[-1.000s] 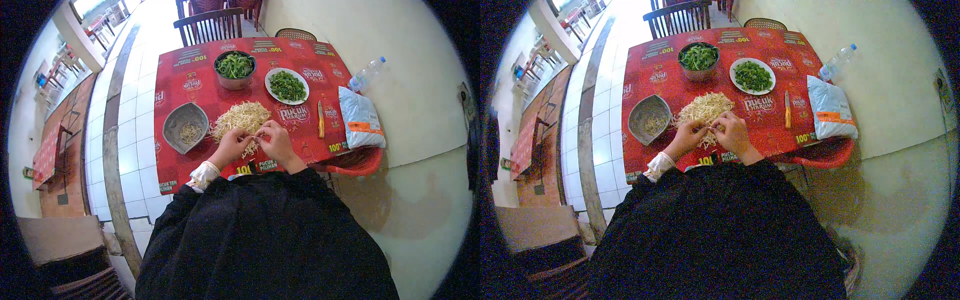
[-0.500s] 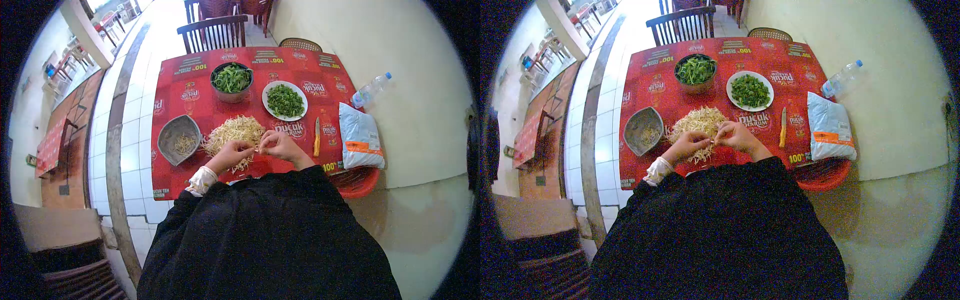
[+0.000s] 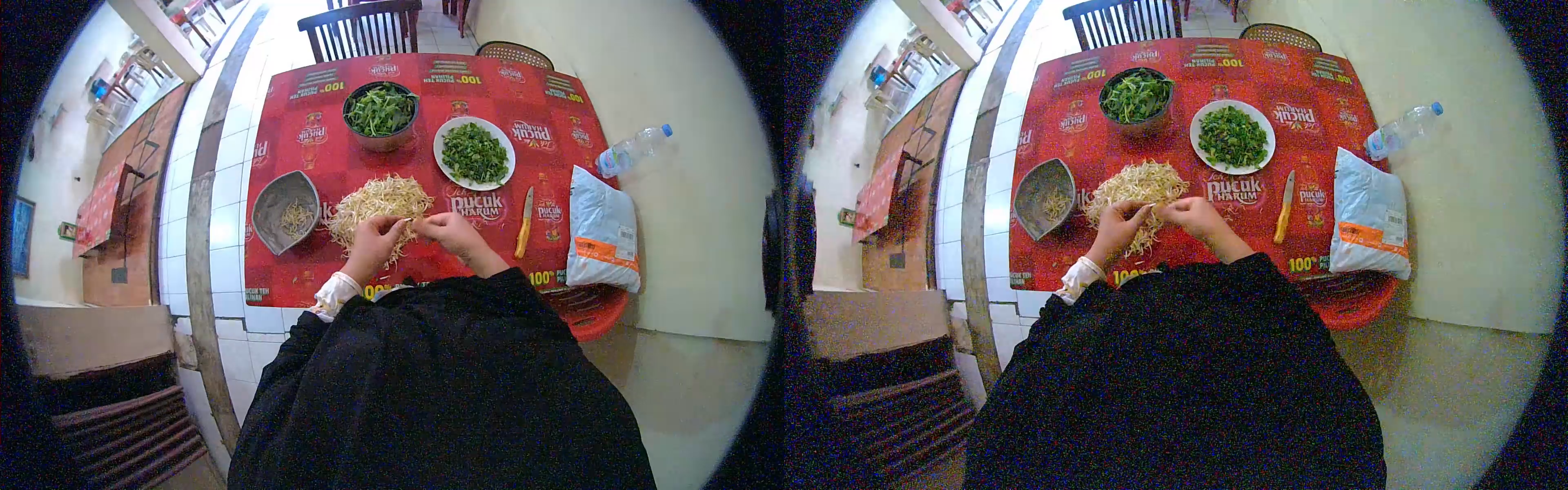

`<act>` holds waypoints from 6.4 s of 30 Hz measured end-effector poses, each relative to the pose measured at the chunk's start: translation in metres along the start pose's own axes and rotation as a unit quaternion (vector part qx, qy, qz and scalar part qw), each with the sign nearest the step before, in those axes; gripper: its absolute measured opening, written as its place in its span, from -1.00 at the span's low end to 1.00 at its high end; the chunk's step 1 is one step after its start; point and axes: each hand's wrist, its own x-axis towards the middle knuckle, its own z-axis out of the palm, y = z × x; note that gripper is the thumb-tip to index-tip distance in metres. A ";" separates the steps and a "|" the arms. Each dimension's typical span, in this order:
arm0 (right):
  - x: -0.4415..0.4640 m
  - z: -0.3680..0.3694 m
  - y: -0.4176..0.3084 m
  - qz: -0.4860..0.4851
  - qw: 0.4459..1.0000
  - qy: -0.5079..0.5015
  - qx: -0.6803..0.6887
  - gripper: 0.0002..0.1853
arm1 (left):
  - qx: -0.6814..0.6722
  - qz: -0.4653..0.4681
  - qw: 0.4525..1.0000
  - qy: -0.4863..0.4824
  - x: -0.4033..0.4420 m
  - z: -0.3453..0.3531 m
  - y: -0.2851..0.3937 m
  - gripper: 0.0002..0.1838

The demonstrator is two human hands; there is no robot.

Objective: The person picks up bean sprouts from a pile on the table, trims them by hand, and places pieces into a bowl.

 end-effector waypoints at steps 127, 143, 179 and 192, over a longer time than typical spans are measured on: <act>0.017 -0.051 0.054 -0.131 0.824 0.294 -0.466 -0.75 | -0.126 -0.100 0.987 -0.016 -0.010 -0.045 -0.013 -0.78; 0.054 -0.010 0.065 -0.166 0.823 0.164 -0.518 -0.95 | -0.202 -0.100 0.931 0.287 -0.019 -0.141 -0.033 -0.46; 0.014 -0.036 0.022 -0.131 0.941 0.235 -0.207 -0.77 | -0.201 -0.092 0.967 -0.124 0.004 -0.004 0.000 -0.76; -0.009 0.012 -0.006 -0.206 0.956 0.142 -0.155 -0.70 | -0.288 -0.127 0.943 -0.108 0.005 0.008 0.004 -0.74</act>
